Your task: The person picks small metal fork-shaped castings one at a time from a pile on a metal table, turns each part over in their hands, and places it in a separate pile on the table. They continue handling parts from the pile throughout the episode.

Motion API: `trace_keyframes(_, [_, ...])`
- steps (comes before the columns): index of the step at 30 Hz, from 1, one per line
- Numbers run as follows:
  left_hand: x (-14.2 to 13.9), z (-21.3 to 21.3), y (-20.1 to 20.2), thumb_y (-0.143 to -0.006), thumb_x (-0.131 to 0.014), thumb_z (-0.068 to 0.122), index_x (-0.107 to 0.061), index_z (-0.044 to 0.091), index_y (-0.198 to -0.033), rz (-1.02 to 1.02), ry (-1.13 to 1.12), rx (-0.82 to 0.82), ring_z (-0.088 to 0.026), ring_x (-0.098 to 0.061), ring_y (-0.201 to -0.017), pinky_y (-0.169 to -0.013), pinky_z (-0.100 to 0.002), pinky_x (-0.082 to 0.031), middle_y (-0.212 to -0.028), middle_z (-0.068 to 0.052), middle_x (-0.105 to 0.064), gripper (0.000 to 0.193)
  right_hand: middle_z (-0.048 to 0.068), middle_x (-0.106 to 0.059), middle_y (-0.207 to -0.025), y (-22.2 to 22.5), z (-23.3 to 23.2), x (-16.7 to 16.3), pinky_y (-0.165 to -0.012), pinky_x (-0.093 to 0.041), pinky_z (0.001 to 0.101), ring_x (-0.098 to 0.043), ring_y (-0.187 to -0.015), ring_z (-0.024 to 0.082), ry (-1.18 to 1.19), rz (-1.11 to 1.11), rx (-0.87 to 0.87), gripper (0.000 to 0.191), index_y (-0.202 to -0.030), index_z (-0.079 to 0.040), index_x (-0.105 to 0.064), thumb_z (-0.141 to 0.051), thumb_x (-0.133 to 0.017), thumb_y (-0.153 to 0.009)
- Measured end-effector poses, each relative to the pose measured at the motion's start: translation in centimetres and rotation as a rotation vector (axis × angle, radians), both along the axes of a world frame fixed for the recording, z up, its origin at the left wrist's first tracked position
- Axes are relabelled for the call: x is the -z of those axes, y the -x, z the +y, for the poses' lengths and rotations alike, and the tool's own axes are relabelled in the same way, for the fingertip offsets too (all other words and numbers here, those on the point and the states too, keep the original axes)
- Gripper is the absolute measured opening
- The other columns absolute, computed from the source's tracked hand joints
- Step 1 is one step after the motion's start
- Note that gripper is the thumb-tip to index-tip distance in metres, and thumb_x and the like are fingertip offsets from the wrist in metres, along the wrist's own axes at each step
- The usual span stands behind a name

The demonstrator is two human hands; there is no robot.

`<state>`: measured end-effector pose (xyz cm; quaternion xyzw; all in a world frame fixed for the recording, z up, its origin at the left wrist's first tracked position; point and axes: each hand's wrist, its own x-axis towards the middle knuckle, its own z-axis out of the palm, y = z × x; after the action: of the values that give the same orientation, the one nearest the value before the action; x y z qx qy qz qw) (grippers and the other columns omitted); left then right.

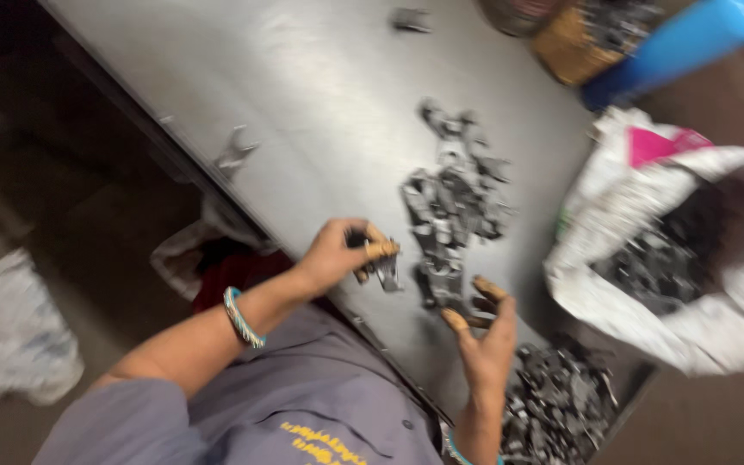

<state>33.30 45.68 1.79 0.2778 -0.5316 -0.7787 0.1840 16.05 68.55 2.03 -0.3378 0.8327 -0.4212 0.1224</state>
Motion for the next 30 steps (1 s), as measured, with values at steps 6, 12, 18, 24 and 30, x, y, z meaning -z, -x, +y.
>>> trace_keyframes(6, [-2.3, -8.1, -13.0, -0.083, -0.083, 0.026, -0.080, 0.006, -0.087, -0.294, 0.259, -0.119, -0.007, -0.062, -0.052, -0.045, -0.025, -0.052, -0.072, -0.003, -0.073, 0.021, 0.016, -0.061, -0.129, -1.4, -3.2, 0.6, -0.089, -0.057, 0.0355, -0.063, -0.110, 0.025, -0.119, 0.044, -0.047, 0.088, -0.147, -0.006, -0.053, 0.005, -0.085, -0.066])
trace_keyframes(12, [2.9, -10.1, -22.2, -0.077, -0.090, 0.031, -0.074, 0.004, -0.078, -0.852, 0.270, -0.297, -0.016, -0.067, -0.048, -0.049, -0.029, -0.054, -0.067, -0.011, -0.073, 0.032, 0.018, -0.068, -0.115, -0.5, -3.0, 2.1, -0.081, -0.061, 0.0364, -0.070, -0.097, 0.024, -0.088, -0.037, -0.042, 0.078, -0.146, -0.003, -0.051, 0.005, -0.083, -0.075])
trace_keyframes(18, [10.7, -8.1, -25.6, -0.069, -0.095, 0.035, -0.077, 0.003, -0.077, -1.073, 0.480, -0.680, -0.021, -0.069, -0.062, -0.064, -0.038, -0.056, -0.072, -0.011, -0.074, 0.037, 0.023, -0.069, -0.110, 1.4, -1.3, 4.1, -0.080, -0.059, 0.0368, -0.070, -0.094, 0.026, -0.193, 0.024, -0.038, 0.079, -0.143, 0.001, -0.045, 0.001, -0.088, -0.077])
trace_keyframes(24, [12.8, -8.4, -25.9, -0.079, -0.086, 0.026, -0.076, 0.008, -0.098, -0.929, 0.348, -0.828, -0.027, -0.076, -0.086, -0.077, -0.039, -0.058, -0.091, -0.012, -0.077, 0.028, 0.020, -0.064, -0.118, 3.0, 1.2, 5.3, -0.088, -0.056, 0.0328, -0.066, -0.103, 0.024, 0.051, 0.051, -0.026, 0.069, -0.137, 0.001, -0.045, 0.003, -0.086, -0.082])
trace_keyframes(30, [9.8, -10.7, -20.8, -0.094, -0.076, 0.025, -0.074, 0.008, -0.099, -0.853, 0.823, -1.021, -0.038, -0.064, -0.097, -0.086, -0.048, -0.051, -0.101, -0.018, -0.070, 0.018, 0.015, -0.062, -0.131, 1.6, 2.7, 2.8, -0.109, -0.055, 0.0355, -0.063, -0.123, 0.024, 0.289, 0.015, 0.033, 0.062, -0.132, 0.001, -0.049, 0.010, -0.084, -0.082])
